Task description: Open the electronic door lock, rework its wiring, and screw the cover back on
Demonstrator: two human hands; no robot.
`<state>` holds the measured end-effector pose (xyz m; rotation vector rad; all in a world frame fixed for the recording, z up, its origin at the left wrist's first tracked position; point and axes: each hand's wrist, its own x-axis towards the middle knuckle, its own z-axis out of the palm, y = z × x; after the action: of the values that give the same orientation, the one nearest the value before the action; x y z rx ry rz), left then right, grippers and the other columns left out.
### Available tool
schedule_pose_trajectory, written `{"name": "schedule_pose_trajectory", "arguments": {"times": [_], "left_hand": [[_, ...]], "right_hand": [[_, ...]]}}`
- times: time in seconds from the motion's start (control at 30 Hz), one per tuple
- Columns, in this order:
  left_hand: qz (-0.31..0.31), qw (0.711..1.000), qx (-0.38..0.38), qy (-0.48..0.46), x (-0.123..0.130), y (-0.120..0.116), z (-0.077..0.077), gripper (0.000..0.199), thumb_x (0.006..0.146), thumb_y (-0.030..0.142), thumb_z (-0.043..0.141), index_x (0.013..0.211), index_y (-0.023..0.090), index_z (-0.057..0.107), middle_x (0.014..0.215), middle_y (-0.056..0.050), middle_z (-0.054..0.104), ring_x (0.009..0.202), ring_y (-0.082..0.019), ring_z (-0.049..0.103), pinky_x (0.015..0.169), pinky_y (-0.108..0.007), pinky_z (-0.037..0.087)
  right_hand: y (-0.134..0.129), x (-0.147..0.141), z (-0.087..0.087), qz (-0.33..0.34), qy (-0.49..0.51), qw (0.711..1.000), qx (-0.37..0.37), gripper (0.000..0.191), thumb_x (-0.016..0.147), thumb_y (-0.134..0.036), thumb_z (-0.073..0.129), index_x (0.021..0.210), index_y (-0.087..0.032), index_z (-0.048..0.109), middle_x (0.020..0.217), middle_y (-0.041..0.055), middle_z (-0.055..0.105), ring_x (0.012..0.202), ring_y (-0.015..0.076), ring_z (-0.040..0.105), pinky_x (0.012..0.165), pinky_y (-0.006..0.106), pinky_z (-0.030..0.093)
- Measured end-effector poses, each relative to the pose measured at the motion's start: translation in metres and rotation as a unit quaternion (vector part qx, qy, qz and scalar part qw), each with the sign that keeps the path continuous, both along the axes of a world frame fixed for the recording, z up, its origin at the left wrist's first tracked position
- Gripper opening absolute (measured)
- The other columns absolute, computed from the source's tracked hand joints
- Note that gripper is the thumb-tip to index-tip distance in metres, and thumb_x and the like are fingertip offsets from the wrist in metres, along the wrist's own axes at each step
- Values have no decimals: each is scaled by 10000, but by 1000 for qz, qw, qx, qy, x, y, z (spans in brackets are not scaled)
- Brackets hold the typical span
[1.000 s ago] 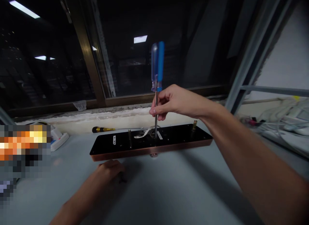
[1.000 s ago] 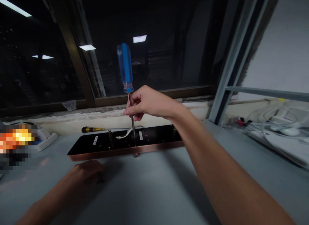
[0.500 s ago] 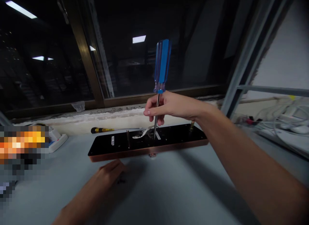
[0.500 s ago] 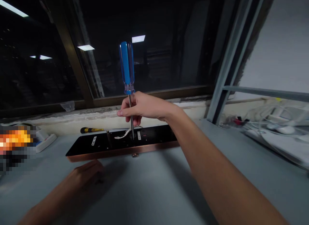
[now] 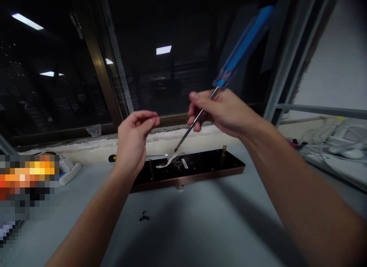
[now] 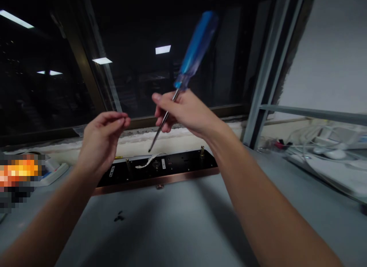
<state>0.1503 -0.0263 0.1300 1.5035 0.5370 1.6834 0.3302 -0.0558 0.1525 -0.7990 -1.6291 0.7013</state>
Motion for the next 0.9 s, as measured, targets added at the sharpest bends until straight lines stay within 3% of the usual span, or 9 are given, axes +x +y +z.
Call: {"name": "schedule_pose_trajectory", "arguments": {"times": [0.1,0.23,0.6,0.9], "left_hand": [[-12,998,34,-42,11,2,19,129,683,26,563,670,155,556,741,19,604,785,-117,621,800,-271,491],[-18,998,47,-47,17,-5,23,145,714,25,559,673,165,554,743,26,602,876,-141,613,783,-261,504],[-57,996,6,-71,21,-3,13,138,730,17,562,689,149,552,783,-7,592,918,-169,611,823,-286,498],[-59,993,-18,-101,20,2,11,160,738,-1,533,700,154,546,795,-9,600,893,-150,616,873,-291,485]], "right_hand": [[-3,1,6,-30,137,987,79,347,881,-321,450,592,-148,535,501,-2,592,405,97,554,399,201,440],[-8,-3,14,-26,252,956,145,393,918,-292,360,593,-143,522,529,5,603,454,87,570,441,193,454],[-11,-9,17,-87,249,948,177,405,926,-327,326,594,-167,495,541,-23,600,479,61,561,495,183,459],[-8,-11,15,-62,242,949,193,384,909,-281,360,586,-144,516,535,0,603,471,88,572,480,215,449]]}}
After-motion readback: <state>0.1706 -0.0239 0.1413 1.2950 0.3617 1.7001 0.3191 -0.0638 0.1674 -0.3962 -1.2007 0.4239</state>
